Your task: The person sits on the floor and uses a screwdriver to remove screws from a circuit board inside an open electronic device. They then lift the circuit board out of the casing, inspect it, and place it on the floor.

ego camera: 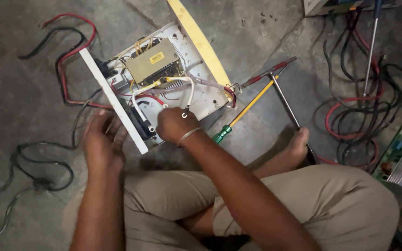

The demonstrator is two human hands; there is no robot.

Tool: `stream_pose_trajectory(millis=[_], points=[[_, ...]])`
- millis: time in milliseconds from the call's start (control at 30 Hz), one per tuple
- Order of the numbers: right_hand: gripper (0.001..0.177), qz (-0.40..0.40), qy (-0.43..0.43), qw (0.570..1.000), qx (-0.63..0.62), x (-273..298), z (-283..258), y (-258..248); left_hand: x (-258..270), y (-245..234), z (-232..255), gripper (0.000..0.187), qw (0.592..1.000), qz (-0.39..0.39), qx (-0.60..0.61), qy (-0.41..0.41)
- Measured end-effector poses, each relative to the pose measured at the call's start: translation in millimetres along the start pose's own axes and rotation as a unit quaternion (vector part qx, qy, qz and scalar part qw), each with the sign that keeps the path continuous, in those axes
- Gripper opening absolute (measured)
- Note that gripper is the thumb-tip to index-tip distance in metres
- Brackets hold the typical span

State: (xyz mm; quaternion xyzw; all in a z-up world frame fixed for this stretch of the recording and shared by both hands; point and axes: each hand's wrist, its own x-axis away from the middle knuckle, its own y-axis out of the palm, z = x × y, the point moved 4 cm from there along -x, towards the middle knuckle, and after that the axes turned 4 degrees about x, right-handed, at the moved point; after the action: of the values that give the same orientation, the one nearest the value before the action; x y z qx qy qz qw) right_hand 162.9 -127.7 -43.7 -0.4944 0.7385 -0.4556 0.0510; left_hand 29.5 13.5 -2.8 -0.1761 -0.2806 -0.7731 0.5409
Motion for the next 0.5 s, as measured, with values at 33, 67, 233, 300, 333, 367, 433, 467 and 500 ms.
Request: stream_pose_trajectory(millis=[33,67,233,300,333,367,433,467,500], points=[[0.018,-0.051,-0.014,0.999,0.009,3.0,0.9,0.2,-0.2,0.7,-0.1,0.021,1.0,0.003,-0.001,0.001],[0.02,-0.101,-0.028,0.994,0.019,5.9,0.0,3.0,0.1,0.7,0.6,0.021,1.0,0.007,-0.002,0.002],[0.026,-0.062,-0.094,0.987,0.113,27.8,-6.7,19.7,4.2,5.9,3.3,0.021,0.999,-0.044,0.019,0.004],[0.027,-0.04,-0.114,0.982,0.144,36.5,-5.6,31.2,6.3,6.1,4.4,0.022,0.998,-0.059,0.029,0.004],[0.027,-0.031,-0.127,0.977,0.171,40.2,-5.4,36.9,7.2,6.4,4.2,0.023,0.997,-0.067,0.039,0.004],[0.027,-0.019,-0.142,0.97,0.199,40.7,-5.3,40.0,7.0,7.8,5.3,0.025,0.996,-0.075,0.049,0.008],[0.022,0.013,-0.164,0.966,0.199,41.3,-7.0,43.9,6.5,8.0,5.1,0.027,0.997,-0.068,0.042,0.007],[0.021,0.028,-0.174,0.965,0.197,41.0,-7.3,43.9,6.7,7.5,3.7,0.028,0.997,-0.065,0.037,0.006],[0.022,0.021,-0.177,0.964,0.198,39.8,-7.1,44.1,6.2,6.9,3.5,0.029,0.997,-0.061,0.037,0.004]])
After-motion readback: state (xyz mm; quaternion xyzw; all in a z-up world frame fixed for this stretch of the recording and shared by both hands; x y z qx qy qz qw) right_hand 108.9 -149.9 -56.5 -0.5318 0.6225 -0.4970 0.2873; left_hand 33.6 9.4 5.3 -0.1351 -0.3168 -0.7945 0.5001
